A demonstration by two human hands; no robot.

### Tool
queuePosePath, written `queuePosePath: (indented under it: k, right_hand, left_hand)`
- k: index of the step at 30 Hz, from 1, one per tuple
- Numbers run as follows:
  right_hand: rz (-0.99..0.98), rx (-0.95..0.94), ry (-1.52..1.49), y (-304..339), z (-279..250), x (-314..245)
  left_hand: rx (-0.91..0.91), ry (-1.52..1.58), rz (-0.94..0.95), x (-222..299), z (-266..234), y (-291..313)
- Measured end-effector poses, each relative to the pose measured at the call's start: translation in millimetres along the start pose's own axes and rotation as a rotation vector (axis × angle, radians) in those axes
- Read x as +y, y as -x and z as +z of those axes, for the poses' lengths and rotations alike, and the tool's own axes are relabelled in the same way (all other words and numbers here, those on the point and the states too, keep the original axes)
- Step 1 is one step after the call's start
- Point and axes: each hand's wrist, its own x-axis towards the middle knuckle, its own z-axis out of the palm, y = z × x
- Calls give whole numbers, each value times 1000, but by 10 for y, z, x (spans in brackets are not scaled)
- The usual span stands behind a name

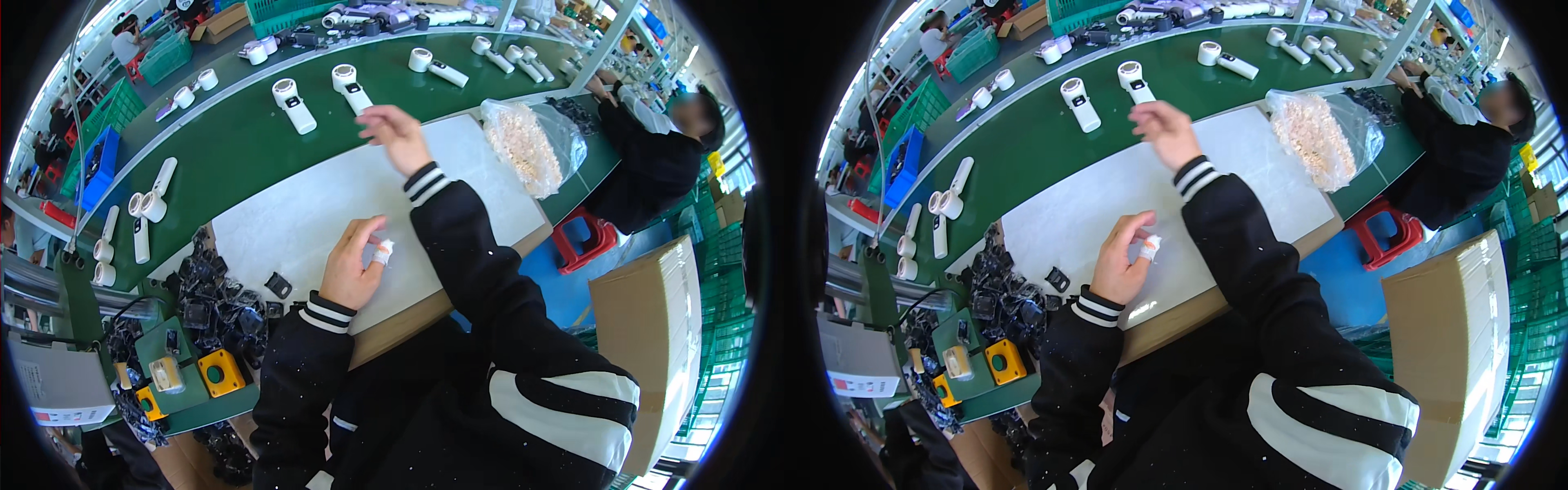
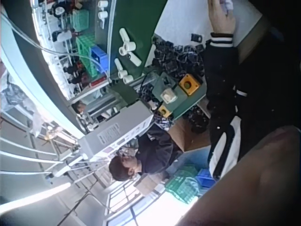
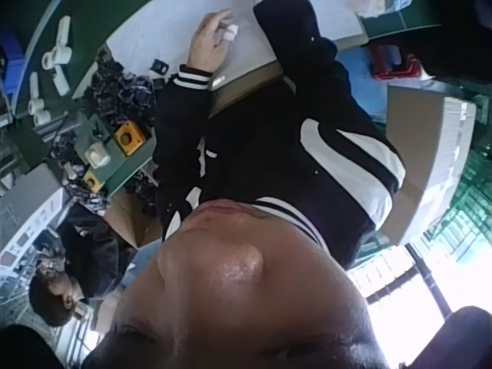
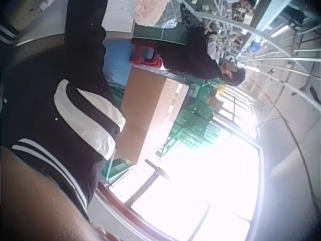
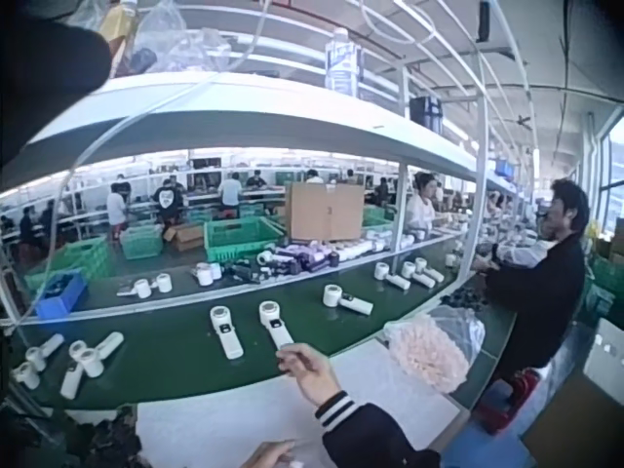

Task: Assembling handheld electronic devices on a manufacturing production line, involving component attachment and inspection.

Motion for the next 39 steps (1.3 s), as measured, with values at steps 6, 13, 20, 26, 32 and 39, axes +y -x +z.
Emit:
queuePosePath:
  k: [6,13,20,26,32,39]
  right_hand:
    - [-105,476,724,-23,-1517,68]
    - [106,672,1058,144,-2560,209]
    - [281,556,1202,175,-2636,339]
    - [296,433,1432,179,-2414,386]
    - [391,482,1698,339,-2090,173]
    - [406,379,1640,401,-2213,37]
  left_hand:
    - [-100,-302,73,-24,2,76]
    - [-182,-414,37,-4,35,78]
    - [-156,-437,62,2,52,88]
    - [-165,-447,66,-9,66,81]
    - [-180,-457,42,5,38,106]
    - [-180,-476,72,-21,76,106]
